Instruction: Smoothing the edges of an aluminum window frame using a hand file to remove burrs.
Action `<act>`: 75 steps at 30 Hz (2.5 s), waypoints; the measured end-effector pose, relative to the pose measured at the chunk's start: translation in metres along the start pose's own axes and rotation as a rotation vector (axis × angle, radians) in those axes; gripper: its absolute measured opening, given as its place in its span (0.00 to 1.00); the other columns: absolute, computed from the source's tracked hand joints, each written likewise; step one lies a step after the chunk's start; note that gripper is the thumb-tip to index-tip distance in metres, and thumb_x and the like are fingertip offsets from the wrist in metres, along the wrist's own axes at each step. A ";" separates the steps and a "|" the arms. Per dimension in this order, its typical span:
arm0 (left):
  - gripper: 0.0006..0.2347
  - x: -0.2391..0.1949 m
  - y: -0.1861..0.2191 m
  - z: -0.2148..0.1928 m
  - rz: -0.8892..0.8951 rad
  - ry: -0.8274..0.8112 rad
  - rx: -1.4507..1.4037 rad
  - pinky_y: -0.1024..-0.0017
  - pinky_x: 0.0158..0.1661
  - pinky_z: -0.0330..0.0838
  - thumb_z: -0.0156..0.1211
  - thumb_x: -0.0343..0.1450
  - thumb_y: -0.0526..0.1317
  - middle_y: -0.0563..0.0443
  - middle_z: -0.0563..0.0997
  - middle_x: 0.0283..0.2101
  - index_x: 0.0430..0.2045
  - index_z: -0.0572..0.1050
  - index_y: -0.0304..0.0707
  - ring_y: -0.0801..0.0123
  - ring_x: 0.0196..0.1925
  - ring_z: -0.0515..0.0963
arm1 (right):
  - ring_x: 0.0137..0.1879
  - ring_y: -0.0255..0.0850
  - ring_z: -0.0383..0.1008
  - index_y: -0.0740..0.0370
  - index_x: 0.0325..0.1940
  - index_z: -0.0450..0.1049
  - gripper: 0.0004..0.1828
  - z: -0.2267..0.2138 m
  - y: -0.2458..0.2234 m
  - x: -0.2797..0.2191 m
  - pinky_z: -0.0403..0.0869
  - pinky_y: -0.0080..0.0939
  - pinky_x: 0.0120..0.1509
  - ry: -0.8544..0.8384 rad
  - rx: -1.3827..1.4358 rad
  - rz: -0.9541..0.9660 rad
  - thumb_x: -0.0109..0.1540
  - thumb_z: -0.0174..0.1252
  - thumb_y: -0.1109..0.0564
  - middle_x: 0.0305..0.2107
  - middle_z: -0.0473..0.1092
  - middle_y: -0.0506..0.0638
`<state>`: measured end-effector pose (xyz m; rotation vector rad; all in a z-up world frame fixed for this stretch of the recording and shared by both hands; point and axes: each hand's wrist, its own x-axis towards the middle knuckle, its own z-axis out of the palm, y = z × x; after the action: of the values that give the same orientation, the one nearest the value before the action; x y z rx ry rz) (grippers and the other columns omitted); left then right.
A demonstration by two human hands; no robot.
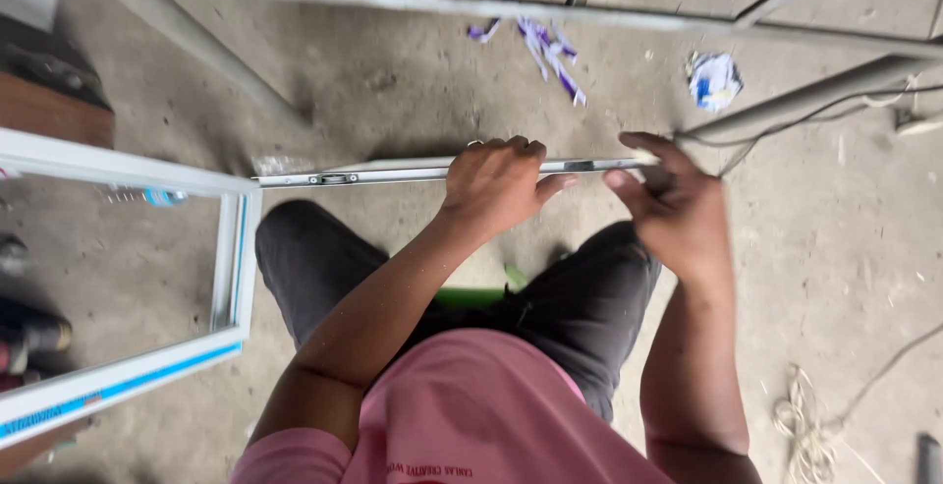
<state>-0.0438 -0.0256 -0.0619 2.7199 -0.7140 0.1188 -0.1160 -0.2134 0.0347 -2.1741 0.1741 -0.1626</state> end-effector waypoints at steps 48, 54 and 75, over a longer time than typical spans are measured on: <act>0.26 0.047 -0.030 -0.005 0.298 0.281 0.343 0.62 0.33 0.73 0.73 0.70 0.56 0.52 0.76 0.41 0.54 0.68 0.44 0.59 0.43 0.74 | 0.34 0.32 0.58 0.57 0.53 0.74 0.07 0.073 0.112 0.079 0.64 0.38 0.38 0.202 0.119 -0.320 0.74 0.62 0.54 0.27 0.64 0.41; 0.12 0.067 -0.020 -0.011 0.217 0.029 0.159 0.59 0.19 0.72 0.69 0.73 0.49 0.52 0.82 0.27 0.37 0.76 0.42 0.59 0.21 0.81 | 0.33 0.31 0.55 0.58 0.60 0.71 0.10 0.063 0.105 0.071 0.57 0.33 0.38 0.080 0.271 -0.284 0.75 0.60 0.58 0.35 0.67 0.40; 0.16 0.138 -0.072 0.488 0.232 -0.601 -0.226 0.47 0.49 0.73 0.55 0.72 0.42 0.48 0.76 0.48 0.55 0.71 0.51 0.49 0.52 0.79 | 0.27 0.48 0.77 0.62 0.64 0.73 0.22 0.061 0.121 0.114 0.80 0.49 0.37 0.033 0.407 -0.553 0.69 0.50 0.50 0.26 0.76 0.49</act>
<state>0.1111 -0.1925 -0.5211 2.4417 -1.1206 -0.7087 -0.0009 -0.2545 -0.0935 -1.7639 -0.4151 -0.5007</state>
